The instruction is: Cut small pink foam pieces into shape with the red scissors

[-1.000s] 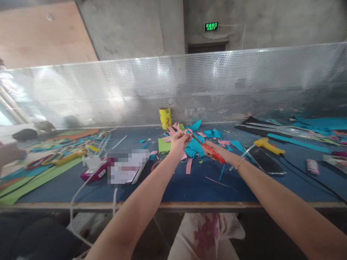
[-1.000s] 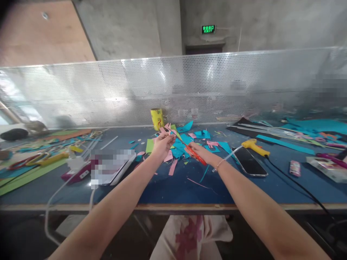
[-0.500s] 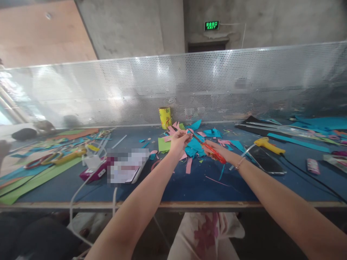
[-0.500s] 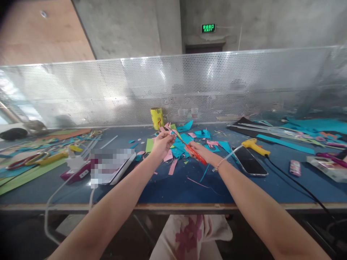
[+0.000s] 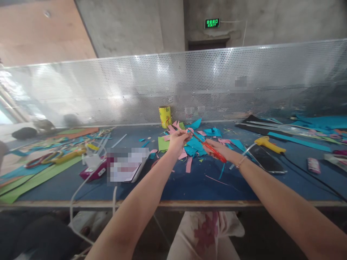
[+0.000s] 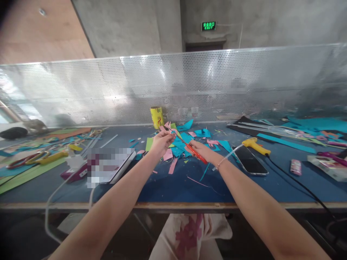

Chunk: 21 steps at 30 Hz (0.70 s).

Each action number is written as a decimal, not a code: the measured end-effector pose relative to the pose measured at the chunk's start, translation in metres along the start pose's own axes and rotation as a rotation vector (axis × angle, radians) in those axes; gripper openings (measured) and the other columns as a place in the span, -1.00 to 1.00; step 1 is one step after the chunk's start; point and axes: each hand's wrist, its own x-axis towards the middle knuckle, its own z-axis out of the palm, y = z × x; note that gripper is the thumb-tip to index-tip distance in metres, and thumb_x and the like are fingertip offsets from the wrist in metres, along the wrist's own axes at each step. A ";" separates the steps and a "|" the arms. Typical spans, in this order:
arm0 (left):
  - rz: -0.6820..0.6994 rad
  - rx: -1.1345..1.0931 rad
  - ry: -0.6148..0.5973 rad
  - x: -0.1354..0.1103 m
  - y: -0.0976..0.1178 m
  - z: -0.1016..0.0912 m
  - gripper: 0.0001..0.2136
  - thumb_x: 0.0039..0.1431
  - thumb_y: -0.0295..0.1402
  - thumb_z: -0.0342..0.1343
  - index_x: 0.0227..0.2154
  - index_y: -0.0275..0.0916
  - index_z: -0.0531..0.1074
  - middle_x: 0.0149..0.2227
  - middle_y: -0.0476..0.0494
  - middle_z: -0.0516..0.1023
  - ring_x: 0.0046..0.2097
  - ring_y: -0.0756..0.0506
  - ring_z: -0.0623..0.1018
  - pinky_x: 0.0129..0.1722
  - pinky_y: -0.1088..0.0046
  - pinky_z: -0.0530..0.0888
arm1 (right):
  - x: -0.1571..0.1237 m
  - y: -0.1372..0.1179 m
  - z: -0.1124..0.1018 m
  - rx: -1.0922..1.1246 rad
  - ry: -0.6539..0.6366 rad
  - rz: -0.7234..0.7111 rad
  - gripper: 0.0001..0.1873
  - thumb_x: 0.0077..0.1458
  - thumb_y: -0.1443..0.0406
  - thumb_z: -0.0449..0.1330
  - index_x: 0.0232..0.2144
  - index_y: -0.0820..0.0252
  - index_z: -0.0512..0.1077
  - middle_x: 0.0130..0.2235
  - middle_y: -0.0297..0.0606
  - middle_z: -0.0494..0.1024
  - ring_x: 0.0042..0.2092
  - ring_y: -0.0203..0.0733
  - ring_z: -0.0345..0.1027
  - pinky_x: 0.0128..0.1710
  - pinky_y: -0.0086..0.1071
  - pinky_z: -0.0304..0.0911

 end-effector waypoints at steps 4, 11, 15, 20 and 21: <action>0.002 0.023 0.005 0.000 0.001 0.000 -0.84 -0.30 -0.53 0.24 -0.60 -0.30 0.35 -0.60 -0.02 0.45 -0.51 0.07 0.45 -0.38 0.50 0.41 | -0.004 -0.005 0.002 -0.042 0.021 -0.012 -0.71 0.00 0.07 0.10 -0.42 0.15 0.19 -0.56 -0.48 0.21 -0.58 -0.46 0.08 -0.63 -0.54 0.01; 0.003 0.012 0.015 -0.002 0.000 0.000 -0.87 -0.24 -0.54 0.21 -0.60 -0.29 0.35 -0.58 -0.04 0.46 -0.47 0.03 0.49 -0.34 0.46 0.42 | -0.002 -0.002 0.001 0.005 0.016 0.001 -0.71 -0.01 0.05 0.10 -0.45 0.13 0.21 -0.56 -0.44 0.23 -0.60 -0.43 0.08 -0.64 -0.51 -0.02; 0.035 0.017 0.004 0.000 -0.001 0.000 -0.87 -0.22 -0.52 0.22 -0.59 -0.30 0.36 -0.57 -0.05 0.46 -0.47 0.04 0.48 -0.34 0.46 0.41 | 0.002 0.003 -0.002 0.039 -0.005 0.046 -0.72 0.01 0.05 0.06 -0.44 0.13 0.21 -0.56 -0.41 0.26 -0.61 -0.42 0.09 -0.66 -0.52 -0.04; 0.103 0.073 0.015 0.000 -0.003 0.000 -0.85 -0.22 -0.44 0.26 -0.59 -0.29 0.37 -0.58 -0.02 0.45 -0.51 0.06 0.45 -0.38 0.48 0.39 | 0.002 0.004 -0.004 0.049 -0.008 0.025 -0.73 0.00 0.05 0.07 -0.41 0.12 0.22 -0.56 -0.43 0.27 -0.61 -0.42 0.11 -0.66 -0.52 0.01; 0.112 0.088 0.021 0.000 -0.003 0.000 -0.85 -0.22 -0.43 0.26 -0.59 -0.29 0.38 -0.58 -0.02 0.46 -0.51 0.06 0.44 -0.39 0.48 0.40 | 0.002 0.004 -0.004 0.049 -0.003 0.031 -0.72 -0.01 0.05 0.08 -0.40 0.12 0.22 -0.56 -0.43 0.27 -0.61 -0.42 0.11 -0.66 -0.52 0.01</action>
